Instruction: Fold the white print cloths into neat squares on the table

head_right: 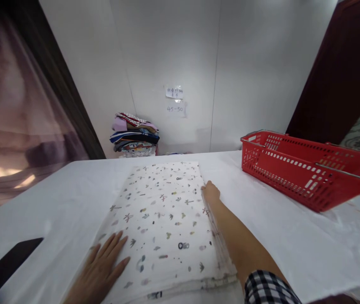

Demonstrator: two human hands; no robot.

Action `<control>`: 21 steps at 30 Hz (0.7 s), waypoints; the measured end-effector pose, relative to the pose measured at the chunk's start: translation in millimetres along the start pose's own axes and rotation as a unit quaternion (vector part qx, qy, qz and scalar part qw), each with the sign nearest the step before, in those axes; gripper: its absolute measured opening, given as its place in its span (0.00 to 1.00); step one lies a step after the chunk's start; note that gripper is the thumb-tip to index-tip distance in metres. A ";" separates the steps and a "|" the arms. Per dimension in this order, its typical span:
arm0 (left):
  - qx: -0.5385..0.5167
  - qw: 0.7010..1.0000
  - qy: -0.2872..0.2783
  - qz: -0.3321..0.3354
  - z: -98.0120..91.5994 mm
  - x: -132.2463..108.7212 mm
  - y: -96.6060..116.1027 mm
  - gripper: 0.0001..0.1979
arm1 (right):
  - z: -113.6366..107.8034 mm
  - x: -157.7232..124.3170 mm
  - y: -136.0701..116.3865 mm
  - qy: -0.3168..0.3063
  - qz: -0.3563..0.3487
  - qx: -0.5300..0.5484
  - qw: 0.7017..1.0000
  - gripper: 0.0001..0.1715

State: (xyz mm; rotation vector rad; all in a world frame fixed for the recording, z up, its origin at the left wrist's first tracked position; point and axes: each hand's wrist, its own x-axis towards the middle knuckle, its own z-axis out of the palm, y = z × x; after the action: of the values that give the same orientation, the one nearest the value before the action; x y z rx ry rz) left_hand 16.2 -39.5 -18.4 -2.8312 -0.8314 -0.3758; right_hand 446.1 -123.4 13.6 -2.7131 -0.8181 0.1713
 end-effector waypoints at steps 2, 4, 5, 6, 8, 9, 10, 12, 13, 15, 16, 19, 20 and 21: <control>0.003 1.000 0.001 -0.006 2.0 -0.3 -1.1 0.29 | -2.2 3.2 -1.5 -0.011 -0.003 0.003 1.000 0.22; 0.010 1.000 0.002 -0.006 4.0 -0.8 -1.9 0.29 | -3.2 7.0 -3.9 -0.017 -0.003 0.003 1.000 0.26; 0.014 1.000 0.005 -0.004 4.8 -1.0 -2.2 0.29 | -3.1 8.9 -5.2 -0.017 -0.002 0.002 1.000 0.27; 0.017 1.000 0.008 -0.001 5.5 -1.4 -2.4 0.29 | -2.6 10.5 -6.5 -0.016 -0.002 0.000 1.000 0.27; 0.020 1.000 0.015 0.004 6.2 -2.1 -2.7 0.29 | -0.9 12.6 -8.8 -0.010 -0.005 -0.006 1.000 0.25; 0.021 1.000 0.019 0.006 6.3 -2.5 -2.8 0.29 | 0.0 13.1 -9.7 -0.008 -0.009 -0.009 1.000 0.23; 0.021 1.000 0.022 0.008 6.2 -2.9 -2.9 0.29 | 0.7 13.3 -10.3 -0.006 -0.014 -0.012 1.000 0.21; 0.019 0.999 0.025 0.012 5.8 -3.7 -3.2 0.28 | 1.0 13.4 -11.0 -0.002 -0.022 -0.017 1.000 0.19; 0.019 0.999 0.028 0.016 5.9 -4.0 -3.5 0.28 | 0.5 13.7 -11.3 -0.001 -0.025 -0.019 1.000 0.19; 0.022 0.999 0.037 0.024 7.3 -4.5 -4.6 0.28 | -0.9 16.1 -12.5 -0.001 -0.027 -0.020 0.999 0.19; 0.025 0.998 0.046 0.027 8.9 -4.8 -5.6 0.28 | -1.7 18.5 -13.6 -0.001 -0.027 -0.020 0.999 0.20; 0.030 0.997 0.060 0.028 16.6 -5.6 -9.5 0.29 | -2.8 30.2 -19.5 -0.003 -0.027 -0.020 0.999 0.22; 0.027 0.998 0.058 0.023 19.7 -5.9 -10.9 0.30 | -2.7 35.2 -22.2 -0.004 -0.024 -0.020 1.000 0.22; 0.024 0.998 0.055 0.019 22.7 -6.4 -12.3 0.29 | -2.3 40.6 -25.1 -0.006 -0.020 -0.019 1.000 0.22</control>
State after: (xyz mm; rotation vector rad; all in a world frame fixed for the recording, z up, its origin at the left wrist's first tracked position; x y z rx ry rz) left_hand 8.6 -27.4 -40.9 -2.7489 -0.7535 -0.4944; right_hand 467.2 -81.5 22.7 -2.7310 -0.8870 0.1644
